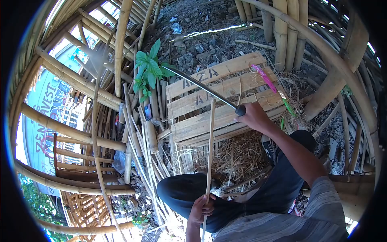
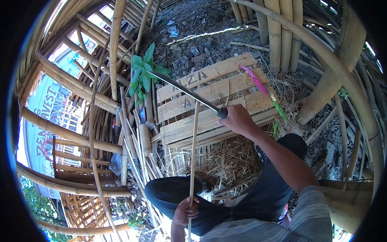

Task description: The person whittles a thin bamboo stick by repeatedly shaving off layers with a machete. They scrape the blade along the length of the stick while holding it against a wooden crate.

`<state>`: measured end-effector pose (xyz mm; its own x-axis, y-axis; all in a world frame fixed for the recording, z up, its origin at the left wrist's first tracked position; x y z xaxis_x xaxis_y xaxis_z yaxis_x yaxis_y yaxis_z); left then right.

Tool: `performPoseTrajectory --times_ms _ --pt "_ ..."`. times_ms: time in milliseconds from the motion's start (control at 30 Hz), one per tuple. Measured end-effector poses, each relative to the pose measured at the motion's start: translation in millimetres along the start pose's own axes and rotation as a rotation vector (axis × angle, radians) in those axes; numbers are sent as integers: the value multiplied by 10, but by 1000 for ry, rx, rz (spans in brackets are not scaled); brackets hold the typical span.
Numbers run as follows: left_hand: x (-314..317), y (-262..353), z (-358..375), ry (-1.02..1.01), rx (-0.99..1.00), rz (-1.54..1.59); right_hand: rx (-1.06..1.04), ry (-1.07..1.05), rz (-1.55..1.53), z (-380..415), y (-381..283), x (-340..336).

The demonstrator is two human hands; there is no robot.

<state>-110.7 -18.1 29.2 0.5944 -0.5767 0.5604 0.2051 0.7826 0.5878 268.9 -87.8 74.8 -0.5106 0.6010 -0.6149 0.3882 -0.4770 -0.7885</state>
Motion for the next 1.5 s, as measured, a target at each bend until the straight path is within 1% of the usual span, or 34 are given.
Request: performPoseTrajectory --times_ms 67,167,233,367,433,500,633,767,833,867,1033,1167,1267,1300,1367,1400,1433,1467,1500 --pt "7 46 5 -39 -52 9 -25 -1 -5 -4 2 21" --pt "3 71 -14 -63 -48 -34 -38 -53 -77 38 -34 97" --pt "21 65 -39 -63 -40 -36 83 -276 -337 106 -70 214" --pt "69 17 -82 -77 -26 -7 73 -310 -414 177 -134 359" --pt "89 -26 -97 -84 -40 -11 68 -297 -399 191 -151 378" --pt "111 -66 -114 -89 -53 -14 134 -352 -467 192 -141 431" --pt "158 -110 -149 -70 -78 -36 173 -325 -535 162 -97 469" --pt "202 -108 -162 -64 -72 -58 176 -317 -507 117 -26 480" --pt "215 -105 -167 -60 -72 -39 199 -297 -413 111 -44 430" --pt "223 -103 -169 -56 -68 -19 200 -298 -413 117 -62 408" --pt "271 -63 -218 -31 -40 -83 236 -359 -390 125 -70 360" --pt "287 -28 -227 -17 -50 -161 238 -350 -314 136 -44 348" --pt "246 -62 -190 -31 -45 -153 215 -397 -270 134 -14 363" --pt "236 -79 -171 -30 -42 -154 218 -439 -320 132 -11 377" --pt "221 -92 -123 -50 -15 -89 217 -484 -374 145 -27 401" --pt "195 -80 -110 -46 -8 -88 212 -429 -510 154 -58 384" --pt "179 -64 -102 -93 -3 41 204 -376 -644 156 -89 354" --pt "160 -43 -88 -140 3 169 148 -329 -528 146 -105 275" --pt "121 -13 -83 -135 14 171 138 -337 -529 174 -149 220"
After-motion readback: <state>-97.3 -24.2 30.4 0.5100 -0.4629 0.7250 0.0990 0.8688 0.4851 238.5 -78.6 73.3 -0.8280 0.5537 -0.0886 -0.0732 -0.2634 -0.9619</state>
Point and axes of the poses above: each hand's wrist, its own z-axis away from the middle knuckle, its own x-axis out of the palm, y = z × x, the point moved 3 cm from there along -z, towards the middle knuckle, and after that the axes turned 8 degrees about x, right-handed, at the moved point
